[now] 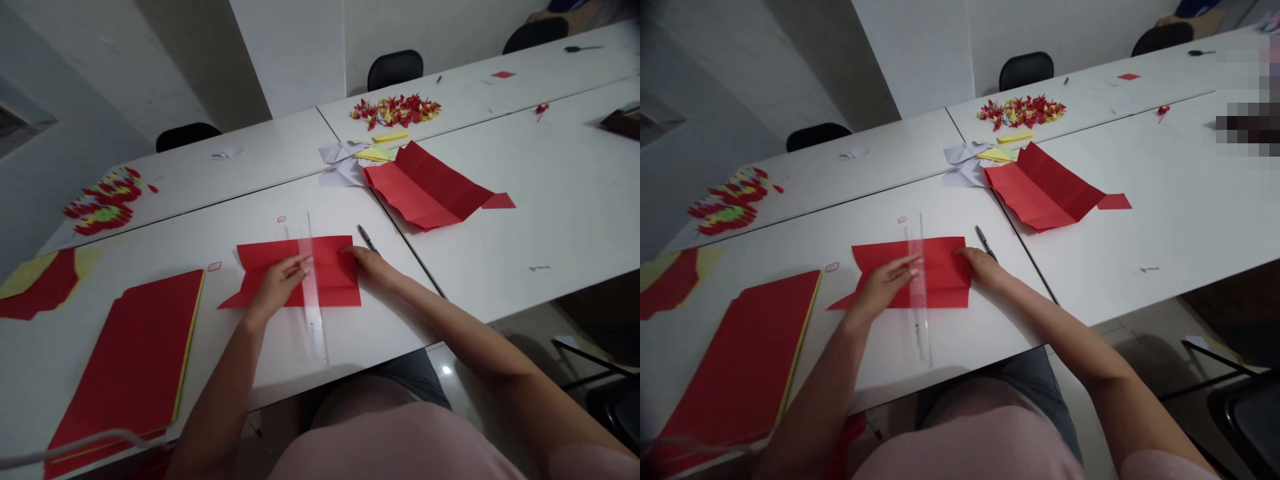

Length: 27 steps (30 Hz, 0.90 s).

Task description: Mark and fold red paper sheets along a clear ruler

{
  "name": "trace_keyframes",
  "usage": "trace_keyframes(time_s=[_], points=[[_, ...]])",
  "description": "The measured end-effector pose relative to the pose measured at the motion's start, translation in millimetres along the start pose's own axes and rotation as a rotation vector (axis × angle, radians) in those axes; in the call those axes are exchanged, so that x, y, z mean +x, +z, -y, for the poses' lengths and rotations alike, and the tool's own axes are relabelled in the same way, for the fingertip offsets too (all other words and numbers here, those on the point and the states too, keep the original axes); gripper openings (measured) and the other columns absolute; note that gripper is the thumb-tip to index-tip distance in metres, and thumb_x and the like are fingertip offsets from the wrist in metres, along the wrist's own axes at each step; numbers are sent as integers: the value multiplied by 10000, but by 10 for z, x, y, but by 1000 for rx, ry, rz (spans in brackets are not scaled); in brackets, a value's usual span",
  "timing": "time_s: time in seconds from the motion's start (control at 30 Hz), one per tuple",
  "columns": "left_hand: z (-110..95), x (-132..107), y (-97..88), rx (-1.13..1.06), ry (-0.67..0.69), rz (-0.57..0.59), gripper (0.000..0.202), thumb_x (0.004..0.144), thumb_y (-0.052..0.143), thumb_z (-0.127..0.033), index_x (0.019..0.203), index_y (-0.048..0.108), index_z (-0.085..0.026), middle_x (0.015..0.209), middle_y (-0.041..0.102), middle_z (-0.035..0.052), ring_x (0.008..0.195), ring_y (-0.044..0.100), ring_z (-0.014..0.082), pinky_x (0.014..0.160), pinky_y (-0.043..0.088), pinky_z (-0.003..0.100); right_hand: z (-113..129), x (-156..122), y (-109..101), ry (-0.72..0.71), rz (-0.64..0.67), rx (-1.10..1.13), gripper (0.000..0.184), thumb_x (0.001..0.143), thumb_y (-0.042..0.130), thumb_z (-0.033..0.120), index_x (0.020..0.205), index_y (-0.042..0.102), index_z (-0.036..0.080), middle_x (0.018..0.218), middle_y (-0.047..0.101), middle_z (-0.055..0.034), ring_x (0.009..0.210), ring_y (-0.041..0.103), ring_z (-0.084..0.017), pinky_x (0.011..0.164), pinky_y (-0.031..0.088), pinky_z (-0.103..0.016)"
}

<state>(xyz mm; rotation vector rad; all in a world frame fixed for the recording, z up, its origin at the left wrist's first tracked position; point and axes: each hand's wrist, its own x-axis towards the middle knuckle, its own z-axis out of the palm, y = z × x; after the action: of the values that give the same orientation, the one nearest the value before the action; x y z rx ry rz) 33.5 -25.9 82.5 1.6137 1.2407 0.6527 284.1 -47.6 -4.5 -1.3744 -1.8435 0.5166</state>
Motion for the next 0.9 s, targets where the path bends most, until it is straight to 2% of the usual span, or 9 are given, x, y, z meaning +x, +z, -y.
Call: trace_keyframes(time_s=[0.13, 0.23, 0.37, 0.47, 0.53, 0.63, 0.7, 0.8, 0.9], points=[[370, 19, 187, 51, -24, 66, 397, 869, 641, -336, 1253, 642, -237, 1264, 679, 81, 1080, 666, 200, 1002, 503, 380, -93, 141, 54, -44, 137, -3, 484, 853, 358, 4, 1261, 596, 107, 1245, 653, -91, 1133, 620, -162, 960, 488, -324], [485, -40, 180, 146, 7, 93, 409, 907, 588, -340, 1300, 598, -228, 1175, 686, 79, 1067, 648, 198, 965, 515, 369, -98, 210, 159, 38, 89, -69, 399, 880, 458, 46, 1251, 593, 102, 1190, 643, -122, 1075, 622, -191, 935, 501, -358], [428, -86, 130, 492, 87, 93, 404, 975, 475, -303, 1368, 555, -257, 1228, 615, 76, 1163, 559, 219, 1041, 445, 412, 26, 230, 318, 115, 11, -291, 342, 926, 581, 261, 1249, 615, 154, 1227, 610, -149, 1113, 564, -274, 950, 490, -439], [395, -57, 88, 759, 87, 83, 396, 982, 469, -302, 1360, 584, -278, 1226, 576, 83, 1191, 504, 255, 1075, 397, 464, 109, 215, 376, 114, 51, -423, 391, 949, 565, 336, 1291, 615, 154, 1409, 516, -176, 1185, 511, -321, 970, 474, -459], [410, -20, 69, 859, 91, 78, 381, 984, 471, -306, 1341, 605, -298, 1326, 531, 86, 1266, 457, 278, 1111, 345, 503, 118, 221, 382, 111, 82, -474, 386, 971, 532, 345, 1305, 619, 173, 1487, 456, -166, 1213, 495, -332, 973, 469, -467], [445, 24, 82, 910, 105, 74, 407, 988, 478, -366, 1383, 559, -309, 1542, 400, 61, 1447, 291, 307, 1172, 232, 548, 66, 302, 369, 95, 124, -516, 381, 990, 502, 360, 1338, 607, 245, 1526, 428, -135, 1250, 479, -343, 975, 462, -501], [455, 31, 121, 923, 104, 88, 459, 982, 491, -406, 1428, 503, -300, 1593, 357, 53, 1492, 232, 299, 1193, 178, 560, 11, 405, 355, 86, 155, -534, 380, 989, 509, 369, 1351, 598, 294, 1531, 428, -121, 1265, 472, -354, 969, 458, -529], [448, 17, 196, 947, 99, 79, 480, 983, 490, -410, 1444, 481, -276, 1594, 364, 60, 1501, 234, 289, 1206, 136, 575, -50, 569, 324, 47, 196, -532, 366, 987, 516, 370, 1341, 604, 333, 1533, 432, -102, 1267, 475, -353, 959, 459, -540], [434, 9, 254, 951, 94, 55, 487, 980, 497, -404, 1439, 491, -242, 1585, 378, 85, 1496, 251, 302, 1205, 147, 586, -52, 626, 273, -3, 194, -497, 357, 981, 524, 310, 1325, 620, 298, 1536, 430, -109, 1290, 460, -347, 971, 454, -537]])
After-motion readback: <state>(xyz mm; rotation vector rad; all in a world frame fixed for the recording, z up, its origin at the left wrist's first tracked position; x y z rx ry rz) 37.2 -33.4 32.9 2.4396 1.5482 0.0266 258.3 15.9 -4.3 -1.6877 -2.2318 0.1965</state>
